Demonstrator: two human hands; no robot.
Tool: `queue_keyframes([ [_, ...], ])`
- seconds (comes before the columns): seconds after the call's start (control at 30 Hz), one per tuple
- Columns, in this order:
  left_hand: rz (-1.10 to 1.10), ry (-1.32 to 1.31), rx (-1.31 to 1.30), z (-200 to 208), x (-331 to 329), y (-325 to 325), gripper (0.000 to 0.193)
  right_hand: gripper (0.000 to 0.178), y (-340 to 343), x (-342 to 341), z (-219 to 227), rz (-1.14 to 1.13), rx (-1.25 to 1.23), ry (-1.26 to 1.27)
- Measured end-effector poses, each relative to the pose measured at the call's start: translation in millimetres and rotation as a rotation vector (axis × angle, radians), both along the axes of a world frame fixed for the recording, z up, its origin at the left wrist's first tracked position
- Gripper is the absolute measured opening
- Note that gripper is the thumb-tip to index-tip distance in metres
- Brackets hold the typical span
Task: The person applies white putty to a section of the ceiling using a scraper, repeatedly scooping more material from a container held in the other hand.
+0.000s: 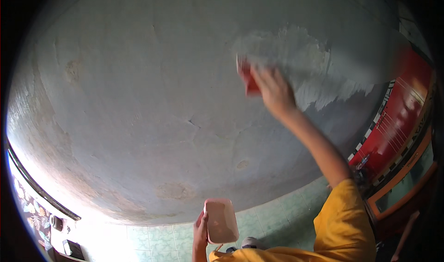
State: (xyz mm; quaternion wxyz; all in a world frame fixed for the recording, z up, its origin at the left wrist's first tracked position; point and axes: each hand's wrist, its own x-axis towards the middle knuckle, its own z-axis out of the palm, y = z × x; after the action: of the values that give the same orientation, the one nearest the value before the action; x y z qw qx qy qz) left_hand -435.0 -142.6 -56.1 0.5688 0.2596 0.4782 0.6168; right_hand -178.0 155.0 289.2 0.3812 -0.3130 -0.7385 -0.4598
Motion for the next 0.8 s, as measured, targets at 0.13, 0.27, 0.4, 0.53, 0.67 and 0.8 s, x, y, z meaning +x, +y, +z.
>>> queue_keyframes([
  [0.13, 0.011, -0.010, -0.012, -6, -2, -12, 0.059, 0.049, -28, 12, -78, 0.172, -0.180, -0.129],
  [0.27, -0.017, 0.067, -0.002, -11, -6, -3, 0.066, 0.047, -20, 24, 18, 0.217, -0.126, 0.083],
  [0.4, -0.043, 0.028, -0.003, 1, -3, -2, 0.058, 0.046, -10, 25, 101, 0.249, 0.136, 0.174],
  [0.53, -0.010, 0.034, -0.001, 3, -8, 1, 0.059, 0.053, 12, -6, -26, 0.041, 0.071, -0.045],
  [0.67, -0.022, 0.054, -0.004, 3, -6, -3, 0.061, 0.054, -26, 1, -191, 0.146, -0.228, -0.152],
  [0.8, -0.023, 0.036, 0.018, -4, -15, -3, 0.062, 0.055, -27, 10, -161, 0.316, -0.276, -0.039],
])
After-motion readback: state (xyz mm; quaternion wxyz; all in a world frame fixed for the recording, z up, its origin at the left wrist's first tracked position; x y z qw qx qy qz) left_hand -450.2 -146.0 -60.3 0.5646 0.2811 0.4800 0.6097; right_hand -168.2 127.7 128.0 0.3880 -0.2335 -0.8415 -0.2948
